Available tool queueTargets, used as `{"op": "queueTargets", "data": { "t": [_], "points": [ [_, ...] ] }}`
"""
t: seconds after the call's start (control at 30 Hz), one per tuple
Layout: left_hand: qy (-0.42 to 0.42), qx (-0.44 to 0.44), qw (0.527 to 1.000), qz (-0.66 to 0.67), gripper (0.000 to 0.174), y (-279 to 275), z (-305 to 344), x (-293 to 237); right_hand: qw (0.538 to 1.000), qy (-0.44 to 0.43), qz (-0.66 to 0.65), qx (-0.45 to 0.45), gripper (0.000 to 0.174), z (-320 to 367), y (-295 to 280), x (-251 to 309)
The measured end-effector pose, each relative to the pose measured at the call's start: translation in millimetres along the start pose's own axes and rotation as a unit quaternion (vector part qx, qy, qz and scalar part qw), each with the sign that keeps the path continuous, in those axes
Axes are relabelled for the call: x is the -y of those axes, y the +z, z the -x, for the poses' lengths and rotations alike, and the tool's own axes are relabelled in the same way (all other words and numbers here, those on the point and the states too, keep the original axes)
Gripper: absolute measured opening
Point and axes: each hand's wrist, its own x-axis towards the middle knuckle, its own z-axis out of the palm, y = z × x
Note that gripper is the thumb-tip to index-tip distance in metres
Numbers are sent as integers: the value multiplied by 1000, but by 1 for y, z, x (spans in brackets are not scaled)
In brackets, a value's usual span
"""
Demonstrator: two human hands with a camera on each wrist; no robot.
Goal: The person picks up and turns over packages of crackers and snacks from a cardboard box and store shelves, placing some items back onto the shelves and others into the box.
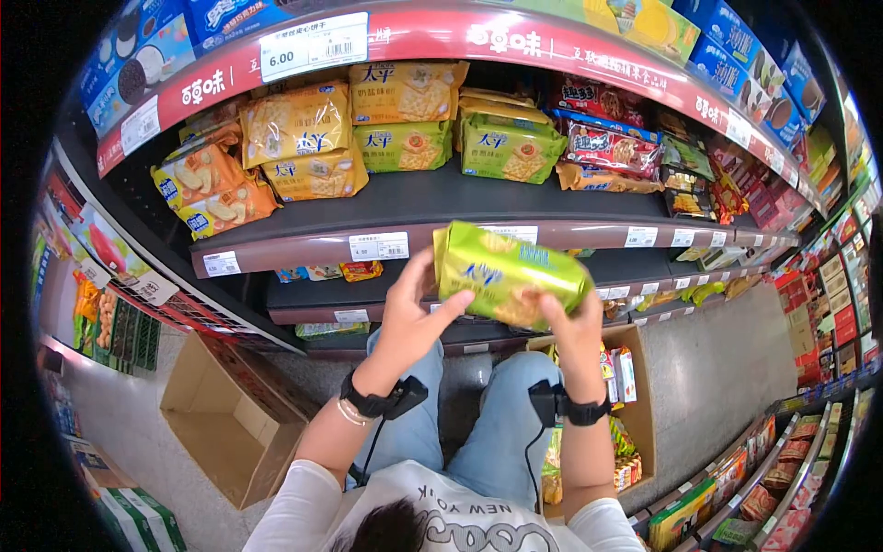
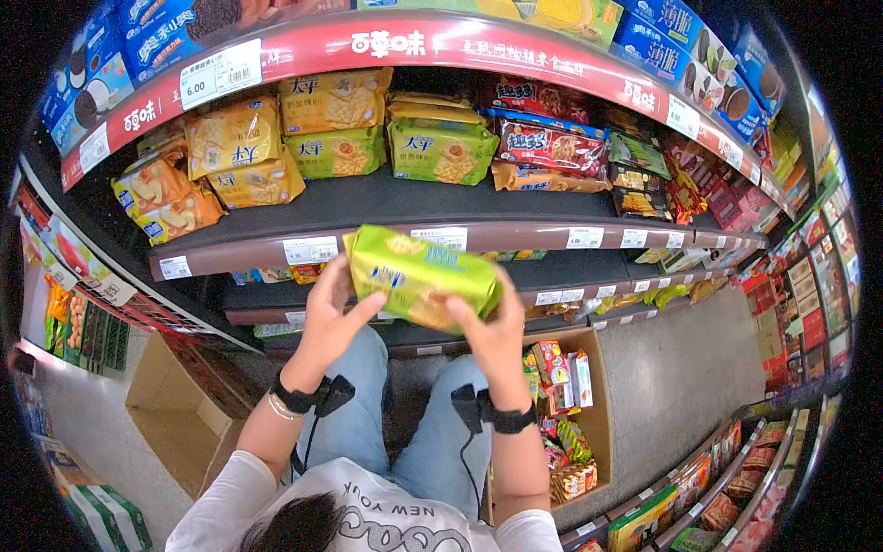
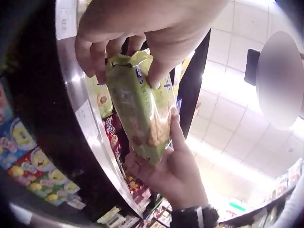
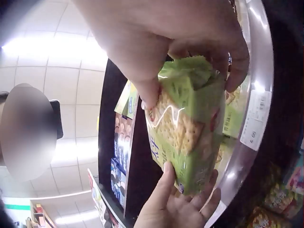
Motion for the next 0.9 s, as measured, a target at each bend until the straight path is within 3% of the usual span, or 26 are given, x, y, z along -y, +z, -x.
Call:
{"op": "queueTargets", "data": {
  "t": [0.13, 0.2, 0.3, 0.4, 0.43, 0.57, 0.7, 0.8, 0.9],
  "points": [
    [-2, -34, 997, -63, 51, 12, -44, -21, 995, -89, -24, -46, 43, -57, 10, 18],
    [41, -50, 995, -81, 49, 13, -70, -10, 992, -122, -29, -30, 43, -83, 12, 23],
    [109, -113, 965, -211, 40, 19, -97, -14, 975, -204, 54, -67, 43, -124, 9, 0],
    [121, -126, 936, -306, 39, 17, -114, 8, 971, -159, 151, -93, 45, -141, 8, -15],
    [115, -130, 928, -331, 39, 17, -116, 13, 945, -172, 261, -100, 44, -142, 6, -20],
    [54, -121, 921, -365, 46, 16, -122, 13, 942, -166, 276, -96, 49, -139, 7, -28],
    [60, -109, 945, -302, 57, 13, -122, 13, 948, -187, 228, -122, 53, -132, 9, -19],
    [127, -189, 907, -354, 57, 19, -111, 8, 935, -205, 241, -158, 52, -123, -3, -18],
    [157, -209, 909, -324, 50, 36, -96, -8, 944, -179, 199, -193, 38, -101, -23, -16]
  ]
}}
